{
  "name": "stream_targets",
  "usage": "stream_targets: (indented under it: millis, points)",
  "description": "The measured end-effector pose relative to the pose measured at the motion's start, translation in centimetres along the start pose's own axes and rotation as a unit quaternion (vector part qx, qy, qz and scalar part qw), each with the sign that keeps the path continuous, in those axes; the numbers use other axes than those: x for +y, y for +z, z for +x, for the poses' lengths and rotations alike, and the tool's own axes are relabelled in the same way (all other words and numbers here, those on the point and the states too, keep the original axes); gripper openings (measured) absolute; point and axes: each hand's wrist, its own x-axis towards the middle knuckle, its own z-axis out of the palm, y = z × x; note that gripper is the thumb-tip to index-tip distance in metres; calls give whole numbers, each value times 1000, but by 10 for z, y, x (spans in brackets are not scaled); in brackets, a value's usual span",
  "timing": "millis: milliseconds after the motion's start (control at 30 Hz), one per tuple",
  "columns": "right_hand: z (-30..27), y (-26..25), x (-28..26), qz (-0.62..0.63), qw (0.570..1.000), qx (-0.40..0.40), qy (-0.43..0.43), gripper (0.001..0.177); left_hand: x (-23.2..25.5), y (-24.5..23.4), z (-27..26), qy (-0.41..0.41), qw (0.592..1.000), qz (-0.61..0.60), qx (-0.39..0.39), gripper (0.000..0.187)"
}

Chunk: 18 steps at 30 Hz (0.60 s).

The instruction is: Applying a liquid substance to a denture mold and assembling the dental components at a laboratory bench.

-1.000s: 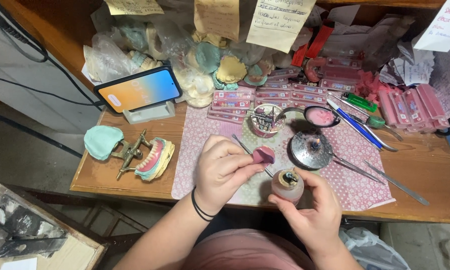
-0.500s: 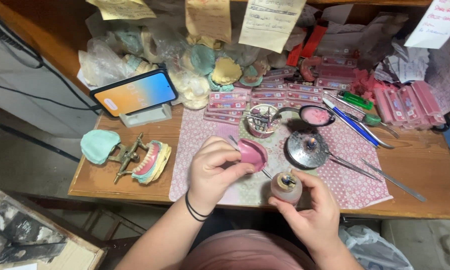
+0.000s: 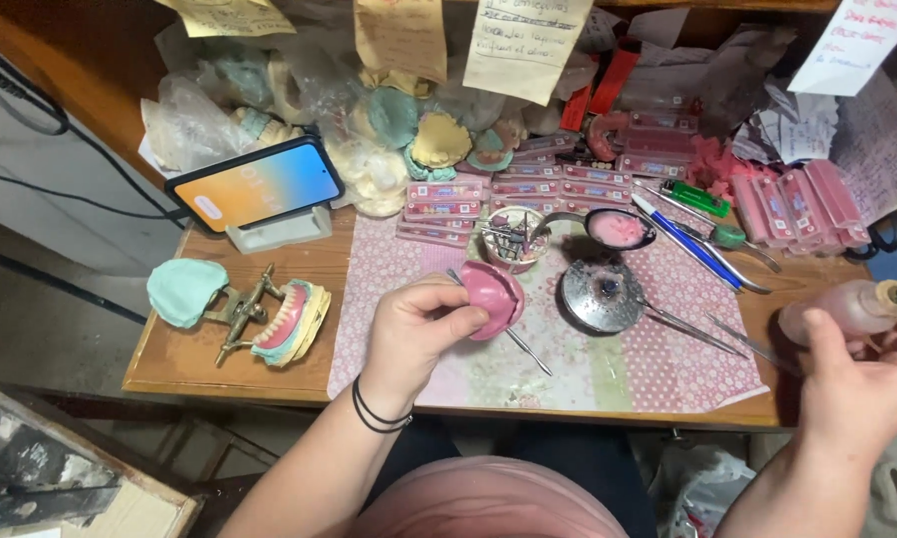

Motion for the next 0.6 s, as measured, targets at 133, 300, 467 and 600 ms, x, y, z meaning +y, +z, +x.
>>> stream_targets:
  millis: [133,300,467,600]
  points:
    - [7,-1,35,9,1000,-18,15,47,-2,2,1,-42,998,-51,21,17]
    - [9,4,38,28,996,-46,70,34,-1,1,2,-83,993,-76,22,21]
    - [-11,1,46,42,995,91,-18,26,-4,2,2,-139,984,-105,47,26]
    - [-45,30,-68,93,979,96,-154,25,2,3,1,-148,984,-90,53,26]
